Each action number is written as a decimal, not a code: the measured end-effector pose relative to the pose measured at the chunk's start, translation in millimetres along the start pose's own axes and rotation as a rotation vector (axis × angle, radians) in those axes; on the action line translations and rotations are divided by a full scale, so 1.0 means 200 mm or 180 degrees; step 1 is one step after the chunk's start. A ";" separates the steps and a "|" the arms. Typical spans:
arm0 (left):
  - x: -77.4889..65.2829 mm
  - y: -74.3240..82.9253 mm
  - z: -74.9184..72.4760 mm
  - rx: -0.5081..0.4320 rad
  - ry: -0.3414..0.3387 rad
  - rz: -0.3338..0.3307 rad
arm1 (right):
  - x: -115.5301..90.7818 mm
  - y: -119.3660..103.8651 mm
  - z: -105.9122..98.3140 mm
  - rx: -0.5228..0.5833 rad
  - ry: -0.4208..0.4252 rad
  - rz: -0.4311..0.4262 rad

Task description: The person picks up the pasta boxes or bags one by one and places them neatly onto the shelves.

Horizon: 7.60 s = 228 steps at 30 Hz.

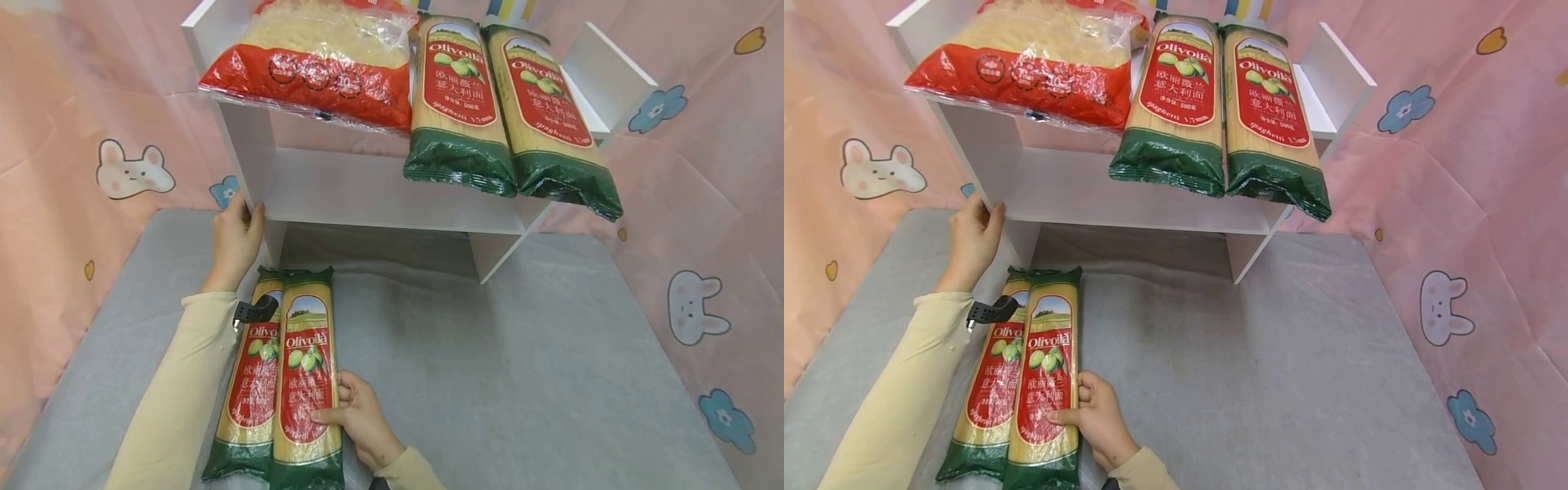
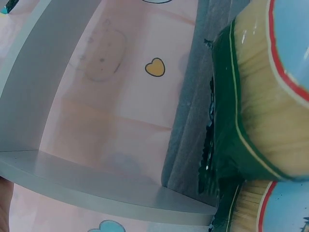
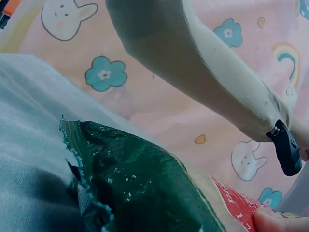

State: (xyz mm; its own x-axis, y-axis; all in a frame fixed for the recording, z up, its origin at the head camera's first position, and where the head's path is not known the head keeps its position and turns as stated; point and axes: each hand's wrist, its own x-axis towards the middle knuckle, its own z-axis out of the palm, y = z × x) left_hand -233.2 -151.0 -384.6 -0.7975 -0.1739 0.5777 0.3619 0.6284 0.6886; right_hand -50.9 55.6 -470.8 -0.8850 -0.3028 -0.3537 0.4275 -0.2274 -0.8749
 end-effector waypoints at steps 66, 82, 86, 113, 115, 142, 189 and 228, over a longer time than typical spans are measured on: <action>0.00 0.01 -0.01 -0.0047 -0.0033 -0.0011 | -0.20 -0.31 -0.07 -0.0094 -0.0229 -0.0636; 0.00 0.00 -0.01 -0.0024 -0.0025 0.0015 | -0.14 -0.44 -0.11 -0.0207 -0.0103 -0.0959; 0.00 0.00 -0.01 -0.0040 -0.0036 0.0033 | -0.12 -0.47 -0.12 -0.0216 -0.0079 -0.0993; 0.00 -0.01 0.00 -0.0054 -0.0033 0.0025 | 0.09 -0.59 -0.10 0.0004 0.0281 -0.0933; 0.00 -0.01 0.00 -0.0045 -0.0009 0.0049 | 0.10 -0.60 -0.09 0.0005 0.0308 -0.0945; 0.00 0.01 0.00 -0.0063 -0.0013 0.0052 | 0.36 -0.79 -0.02 0.0212 0.0589 -0.0949; 0.00 0.00 -0.01 -0.0120 0.0044 0.0091 | 0.40 -0.78 -0.06 0.0085 0.0262 -0.0739; 0.00 0.00 0.00 -0.0074 -0.0002 0.0058 | 0.30 -0.68 -0.09 0.0108 -0.0269 -0.0867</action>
State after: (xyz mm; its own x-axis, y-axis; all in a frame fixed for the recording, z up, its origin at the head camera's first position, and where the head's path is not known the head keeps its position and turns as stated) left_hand -233.6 -151.1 -384.9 -0.7911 -0.1621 0.5899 0.3874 0.6135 0.6881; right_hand -165.4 84.7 -378.9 -0.9502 -0.3019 -0.0770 0.1832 -0.3412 -0.9220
